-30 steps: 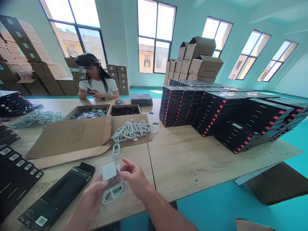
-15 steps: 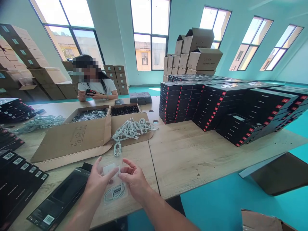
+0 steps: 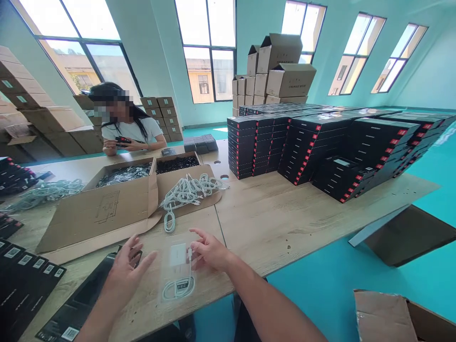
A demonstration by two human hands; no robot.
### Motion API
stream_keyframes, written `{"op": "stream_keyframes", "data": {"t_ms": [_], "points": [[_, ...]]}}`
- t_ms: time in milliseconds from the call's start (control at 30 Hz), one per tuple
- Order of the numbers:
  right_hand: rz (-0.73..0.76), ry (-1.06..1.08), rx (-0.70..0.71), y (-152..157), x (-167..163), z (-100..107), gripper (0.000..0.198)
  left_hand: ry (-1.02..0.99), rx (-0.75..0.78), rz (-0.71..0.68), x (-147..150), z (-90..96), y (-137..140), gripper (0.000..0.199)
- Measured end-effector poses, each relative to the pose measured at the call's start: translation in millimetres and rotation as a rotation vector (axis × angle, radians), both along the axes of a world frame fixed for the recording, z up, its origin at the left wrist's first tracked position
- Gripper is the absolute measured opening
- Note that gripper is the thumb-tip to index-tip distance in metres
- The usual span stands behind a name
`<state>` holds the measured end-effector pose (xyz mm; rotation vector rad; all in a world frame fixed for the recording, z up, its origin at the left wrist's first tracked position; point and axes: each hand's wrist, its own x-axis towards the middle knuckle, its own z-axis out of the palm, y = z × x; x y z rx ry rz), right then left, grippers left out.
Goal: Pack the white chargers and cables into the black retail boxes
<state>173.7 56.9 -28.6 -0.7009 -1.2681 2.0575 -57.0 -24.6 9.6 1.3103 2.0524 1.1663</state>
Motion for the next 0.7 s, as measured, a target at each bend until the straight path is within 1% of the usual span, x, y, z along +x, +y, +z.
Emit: {"op": "stream_keyframes", "data": {"t_ms": [67,100,133,167,233,300,400,467,533,600,700], "points": [[-0.048,0.003,-0.050,1,3,-3,0.067,0.395,-0.049,0.108,-31,3.8,-4,0.096],[-0.088,0.013,-0.091,1,4,-4,0.064,0.534,-0.115,0.138,-46,4.8,-7,0.096],[-0.132,0.027,-0.136,2,4,-4,0.061,0.628,-0.199,0.142,-59,5.2,-9,0.097],[-0.166,0.043,-0.179,3,4,-5,0.059,0.676,-0.288,0.117,-70,5.3,-10,0.097],[-0.220,0.075,-0.235,4,3,-3,0.058,0.682,-0.427,0.020,-85,5.3,-12,0.092],[-0.250,0.123,-0.265,4,0,2,0.059,0.654,-0.469,-0.075,-89,6.8,-12,0.086],[-0.291,0.264,-0.295,-1,-10,18,0.071,0.647,-0.433,-0.156,-75,13.8,-11,0.081],[-0.323,0.384,-0.269,-6,-22,30,0.080,0.655,-0.383,-0.227,-57,20.9,-12,0.082],[-0.382,0.483,-0.221,-9,-36,40,0.083,0.655,-0.305,-0.284,-37,28.1,-13,0.085],[-0.462,0.526,-0.167,-9,-49,46,0.078,0.658,-0.211,-0.287,-19,33.6,-16,0.086],[-0.573,0.506,-0.104,-7,-58,45,0.073,0.707,-0.075,-0.191,-5,34.7,-18,0.086]]}}
